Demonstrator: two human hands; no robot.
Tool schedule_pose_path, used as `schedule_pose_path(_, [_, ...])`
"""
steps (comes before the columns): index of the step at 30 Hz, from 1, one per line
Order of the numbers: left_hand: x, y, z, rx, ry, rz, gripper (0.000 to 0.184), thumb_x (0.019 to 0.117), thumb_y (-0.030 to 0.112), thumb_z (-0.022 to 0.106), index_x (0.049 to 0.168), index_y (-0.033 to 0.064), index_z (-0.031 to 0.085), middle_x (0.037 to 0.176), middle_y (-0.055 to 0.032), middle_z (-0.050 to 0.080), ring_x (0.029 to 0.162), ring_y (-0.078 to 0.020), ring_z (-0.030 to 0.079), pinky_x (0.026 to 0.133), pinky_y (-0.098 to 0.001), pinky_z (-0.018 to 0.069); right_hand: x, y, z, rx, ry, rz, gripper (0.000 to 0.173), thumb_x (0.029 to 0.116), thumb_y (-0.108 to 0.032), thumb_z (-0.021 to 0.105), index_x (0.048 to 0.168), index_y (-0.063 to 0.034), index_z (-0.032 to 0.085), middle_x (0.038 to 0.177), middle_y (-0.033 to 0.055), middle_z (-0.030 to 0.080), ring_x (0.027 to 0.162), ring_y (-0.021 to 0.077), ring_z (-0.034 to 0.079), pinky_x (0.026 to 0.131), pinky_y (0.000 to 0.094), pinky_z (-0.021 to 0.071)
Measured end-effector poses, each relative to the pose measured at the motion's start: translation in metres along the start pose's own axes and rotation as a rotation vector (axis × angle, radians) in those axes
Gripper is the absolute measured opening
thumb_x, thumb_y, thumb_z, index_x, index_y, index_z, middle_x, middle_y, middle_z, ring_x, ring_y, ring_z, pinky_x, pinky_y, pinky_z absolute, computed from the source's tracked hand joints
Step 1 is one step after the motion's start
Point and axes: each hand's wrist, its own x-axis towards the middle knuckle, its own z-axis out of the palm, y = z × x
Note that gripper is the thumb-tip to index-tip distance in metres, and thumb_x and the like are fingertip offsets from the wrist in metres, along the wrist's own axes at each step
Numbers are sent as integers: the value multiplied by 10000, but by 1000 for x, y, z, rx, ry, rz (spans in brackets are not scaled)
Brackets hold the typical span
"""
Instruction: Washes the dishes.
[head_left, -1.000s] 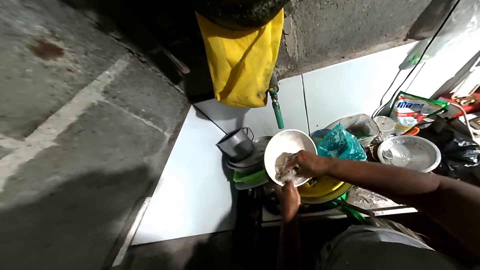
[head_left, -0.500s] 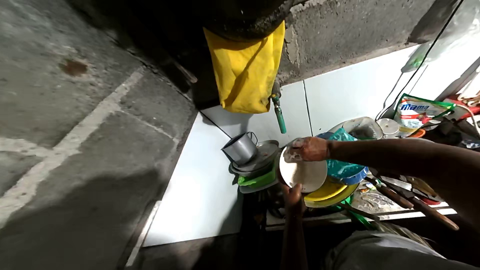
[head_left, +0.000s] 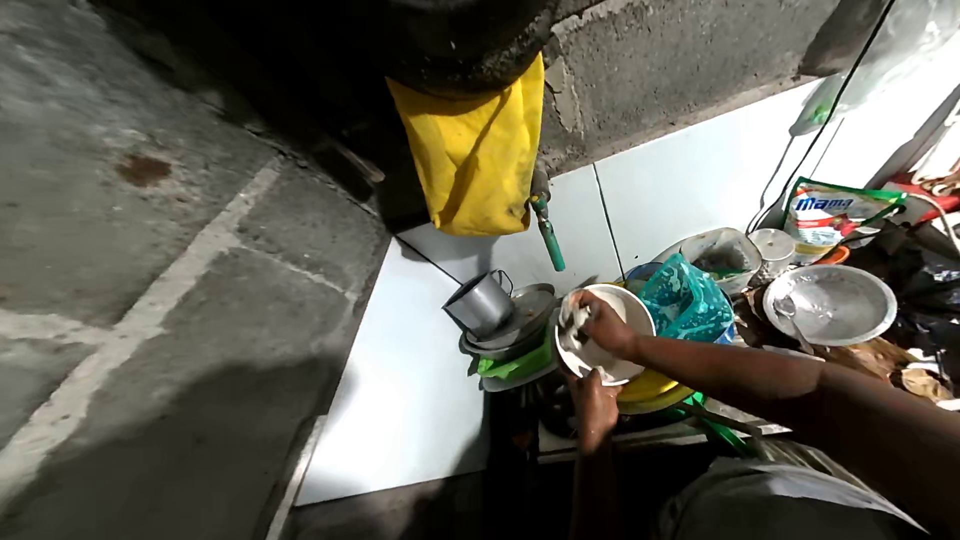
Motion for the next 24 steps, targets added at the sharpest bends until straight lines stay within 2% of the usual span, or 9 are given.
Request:
schedule_pose_path(2, [1, 1, 2, -21, 0, 32, 468, 1038, -9, 378, 1494, 46, 287, 1238, -170, 542, 1014, -218, 614, 827, -430, 564, 3, 8, 13, 122, 98, -5, 400, 933, 68, 541, 1330, 17, 531, 1202, 186, 619, 978, 206, 654, 856, 384, 566])
schedule_pose_path(5, [5, 3, -2, 18, 15, 55, 545, 1015, -26, 387, 1526, 98, 246, 1223, -180, 546, 943, -243, 636, 731, -440, 574, -7, 8, 2, -64, -177, -29, 404, 923, 60, 554, 1326, 32, 582, 1246, 186, 644, 1075, 211, 648, 958, 401, 536])
schedule_pose_path(9, [-1, 1, 3, 20, -5, 23, 612, 1026, -26, 375, 1573, 107, 136, 1303, -202, 485, 1000, -254, 617, 767, -443, 568, 4, 4, -2, -86, 59, 5, 367, 938, 50, 572, 1304, 25, 573, 1214, 210, 639, 1059, 264, 655, 934, 437, 547])
schedule_pose_path(12, [8, 9, -4, 30, 14, 114, 644, 1003, -32, 389, 1579, 136, 156, 1291, -197, 513, 976, -267, 636, 717, -460, 580, -5, 2, -9, -357, -309, -87, 395, 937, 13, 624, 1330, 45, 607, 1306, 243, 635, 1204, 332, 624, 1074, 486, 474])
schedule_pose_path(16, [11, 20, -22, 121, 80, 205, 818, 954, -81, 421, 1632, 193, 54, 1506, -230, 394, 1154, -292, 603, 834, -475, 581, -2, -2, -41, -967, -663, -307, 288, 992, -18, 595, 1263, 42, 670, 1272, 301, 627, 1206, 470, 596, 1051, 620, 445])
schedule_pose_path(18, [7, 19, -21, 172, 41, 213, 853, 910, -98, 454, 1630, 131, 59, 1525, -222, 373, 1206, -226, 559, 927, -395, 540, 17, -1, -56, -1168, -537, -493, 265, 1004, -21, 577, 1242, 8, 692, 1312, 241, 636, 1245, 421, 595, 1069, 565, 462])
schedule_pose_path(21, [4, 21, -11, 159, -8, 165, 804, 905, -107, 468, 1605, 114, 139, 1415, -203, 459, 1117, -198, 594, 859, -392, 564, 49, 12, -69, -1150, -318, -974, 212, 914, -58, 692, 1111, -95, 761, 1214, 144, 699, 1105, 338, 673, 933, 480, 568])
schedule_pose_path(22, [4, 23, -10, 165, -18, 183, 846, 908, -103, 457, 1627, 153, 91, 1493, -198, 405, 1176, -201, 572, 895, -390, 553, 44, 13, -68, -1163, -309, -930, 194, 918, -73, 696, 1099, -96, 762, 1208, 140, 702, 1117, 335, 672, 939, 485, 568])
schedule_pose_path(24, [8, 22, -13, 185, -15, 251, 916, 900, -113, 454, 1640, 202, 15, 1612, -187, 271, 1285, -222, 519, 938, -397, 540, 10, 11, -56, -1138, -413, -518, 232, 937, -64, 676, 1160, -31, 736, 1223, 207, 683, 1159, 398, 648, 972, 578, 530])
